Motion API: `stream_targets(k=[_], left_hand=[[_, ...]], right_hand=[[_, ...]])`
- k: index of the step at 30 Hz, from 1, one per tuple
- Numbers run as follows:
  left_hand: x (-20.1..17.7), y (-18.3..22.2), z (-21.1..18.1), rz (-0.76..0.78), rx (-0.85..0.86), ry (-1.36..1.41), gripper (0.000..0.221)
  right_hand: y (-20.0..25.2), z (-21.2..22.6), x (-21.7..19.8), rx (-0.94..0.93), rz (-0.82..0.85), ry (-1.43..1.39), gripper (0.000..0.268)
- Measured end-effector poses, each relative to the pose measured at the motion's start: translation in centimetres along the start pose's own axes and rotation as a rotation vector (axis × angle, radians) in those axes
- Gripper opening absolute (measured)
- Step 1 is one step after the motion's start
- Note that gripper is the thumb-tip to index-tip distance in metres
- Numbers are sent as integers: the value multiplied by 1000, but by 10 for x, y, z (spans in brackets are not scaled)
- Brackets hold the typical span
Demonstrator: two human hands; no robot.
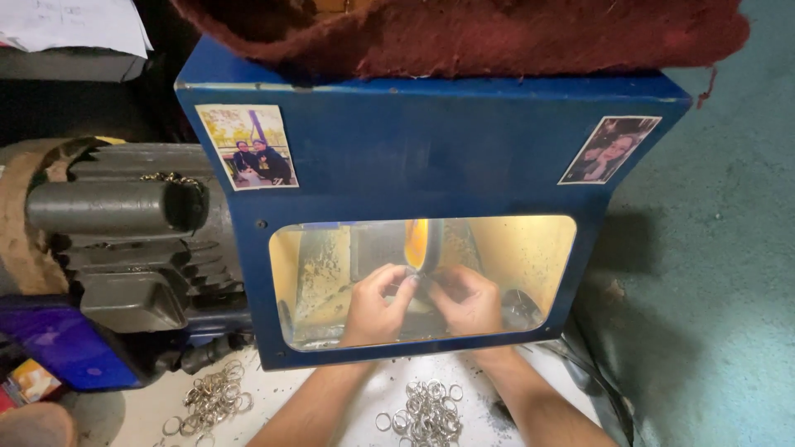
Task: Polishing small metal rings using a bench-top polishing machine.
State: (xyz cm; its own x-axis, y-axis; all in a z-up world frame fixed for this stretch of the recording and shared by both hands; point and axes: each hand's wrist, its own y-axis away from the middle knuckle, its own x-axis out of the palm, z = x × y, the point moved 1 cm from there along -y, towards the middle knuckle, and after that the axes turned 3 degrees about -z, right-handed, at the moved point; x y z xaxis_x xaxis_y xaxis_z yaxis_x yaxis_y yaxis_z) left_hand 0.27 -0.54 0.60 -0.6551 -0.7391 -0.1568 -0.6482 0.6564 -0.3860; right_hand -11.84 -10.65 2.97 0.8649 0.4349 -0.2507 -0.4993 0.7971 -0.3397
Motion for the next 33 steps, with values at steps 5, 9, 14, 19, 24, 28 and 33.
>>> stream_targets(k=[5,9,14,19,24,28,33], left_hand=[[1,-1,-1,-15,46,26,10],[-4,-5,-5,-5,14,18,12],[-2,-6,6,-6,40,15,12],[-9,-5,-9,35,113,40,9],[-23,-8,-8,117,177,105,11],[-27,-10,0,260,28,232,19],[-24,-13,8,257,88,202,11]], right_hand=[[1,16,-1,-38,-26,93,15],[-1,8,4,-12,-47,83,16],[0,-2,6,31,-38,62,17],[2,10,-6,5,15,39,15],[-3,10,-15,-75,121,-27,17],[-6,15,-16,2,310,-7,17],[-6,3,-13,118,337,37,22]])
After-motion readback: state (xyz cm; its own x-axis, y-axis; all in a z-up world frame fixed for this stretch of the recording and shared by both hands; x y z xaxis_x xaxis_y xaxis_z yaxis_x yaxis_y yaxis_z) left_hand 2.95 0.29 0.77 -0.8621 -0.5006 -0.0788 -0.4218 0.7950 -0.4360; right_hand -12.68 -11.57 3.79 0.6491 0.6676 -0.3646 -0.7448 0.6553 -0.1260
